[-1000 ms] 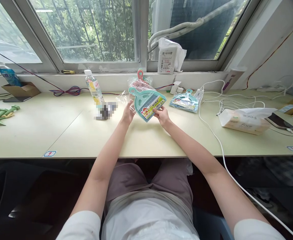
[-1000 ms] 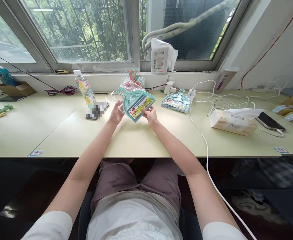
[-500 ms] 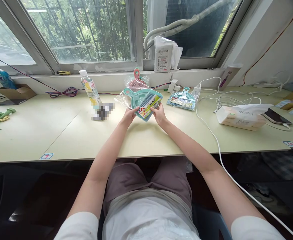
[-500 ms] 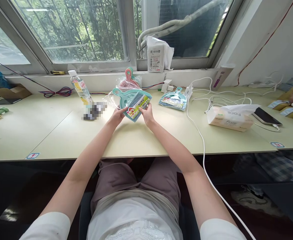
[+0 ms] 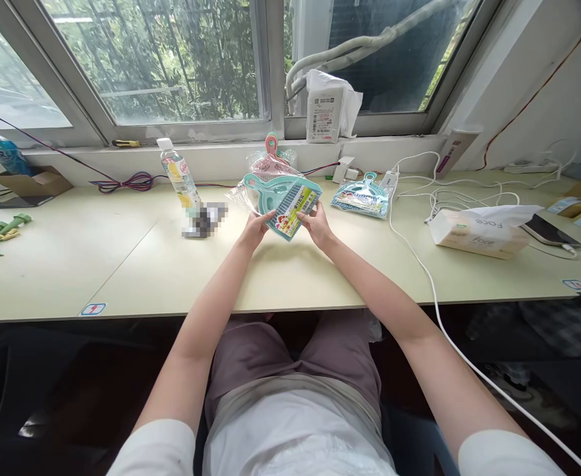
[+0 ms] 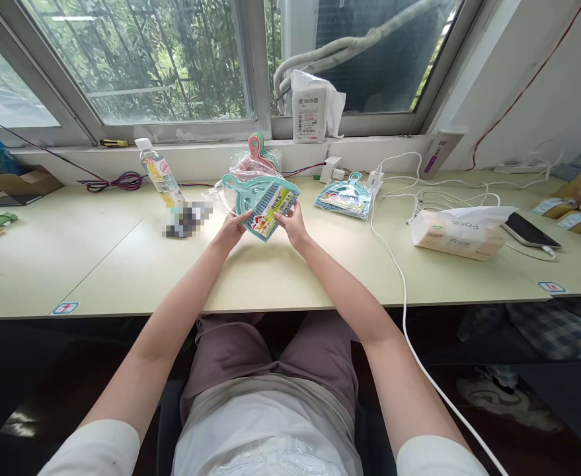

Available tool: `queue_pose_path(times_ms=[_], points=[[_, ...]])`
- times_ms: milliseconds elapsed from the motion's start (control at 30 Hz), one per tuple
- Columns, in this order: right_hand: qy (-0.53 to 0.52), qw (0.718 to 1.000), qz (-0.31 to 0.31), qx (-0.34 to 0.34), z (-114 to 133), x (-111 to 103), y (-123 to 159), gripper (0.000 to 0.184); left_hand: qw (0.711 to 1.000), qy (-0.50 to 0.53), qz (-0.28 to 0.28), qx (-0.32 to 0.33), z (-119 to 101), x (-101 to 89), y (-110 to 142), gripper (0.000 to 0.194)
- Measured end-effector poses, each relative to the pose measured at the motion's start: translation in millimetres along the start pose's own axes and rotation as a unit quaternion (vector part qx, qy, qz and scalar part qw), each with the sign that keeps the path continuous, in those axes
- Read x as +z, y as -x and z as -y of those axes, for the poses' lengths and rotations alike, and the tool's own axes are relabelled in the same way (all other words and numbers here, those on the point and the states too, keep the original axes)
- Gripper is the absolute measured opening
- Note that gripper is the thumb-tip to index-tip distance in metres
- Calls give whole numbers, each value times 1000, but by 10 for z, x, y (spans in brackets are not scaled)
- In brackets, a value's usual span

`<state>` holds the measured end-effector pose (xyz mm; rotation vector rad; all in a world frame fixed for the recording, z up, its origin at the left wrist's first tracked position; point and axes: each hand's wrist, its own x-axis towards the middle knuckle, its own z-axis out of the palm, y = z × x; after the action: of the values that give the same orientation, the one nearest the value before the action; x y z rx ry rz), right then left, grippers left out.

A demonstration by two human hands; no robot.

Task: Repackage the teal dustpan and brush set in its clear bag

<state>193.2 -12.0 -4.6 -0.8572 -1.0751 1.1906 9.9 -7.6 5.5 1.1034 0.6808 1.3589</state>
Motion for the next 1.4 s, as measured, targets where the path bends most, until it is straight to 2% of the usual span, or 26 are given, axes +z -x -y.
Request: queue_pose_path(times_ms=[200, 367, 500, 733, 900, 967, 1000, 1067, 1133, 1167, 1200, 1267, 1400], points=[[-26, 999, 14, 22, -24, 9, -3, 57, 999, -13, 22, -22, -3, 1, 20, 65], [-10, 1000, -19, 14, -34, 20, -14, 54, 998, -10, 42, -36, -2, 43, 55, 58], [-37, 999, -35, -9, -59, 4, -29, 57, 996, -15, 79, -41, 11, 105, 88, 52], [-71, 995, -66, -27, -123, -9, -48, 53, 994, -45, 94, -41, 29, 146, 119, 70], [-80, 994, -76, -26, -104, 8, -29, 52, 990, -85, 104, -51, 59, 184, 108, 75], [-81, 993, -86, -23, -98, -2, -35, 52, 989, -123, 68, -34, 70, 212, 91, 84], [-81, 992, -92, -21, -97, -12, -43, 52, 987, -157, 19, -18, 65, 219, 81, 89], [-77, 992, -101, -17, -105, -40, -66, 50, 959, -250, -133, 36, 19, 205, 64, 93], [-72, 992, -103, -12, -123, -70, -92, 49, 893, -343, -269, 111, -74, 152, 58, 83], [-68, 993, -101, -12, -135, -81, -104, 49, 860, -380, -306, 152, -129, 118, 59, 74], [-64, 993, -96, -13, -149, -89, -115, 49, 831, -413, -318, 193, -181, 86, 62, 63], [-53, 995, -81, -14, -179, -91, -126, 50, 791, -479, -293, 243, -247, 45, 72, 43], [-21, 999, -30, -15, -232, -53, -110, 59, 754, -598, -151, 226, -174, 99, 100, 19]])
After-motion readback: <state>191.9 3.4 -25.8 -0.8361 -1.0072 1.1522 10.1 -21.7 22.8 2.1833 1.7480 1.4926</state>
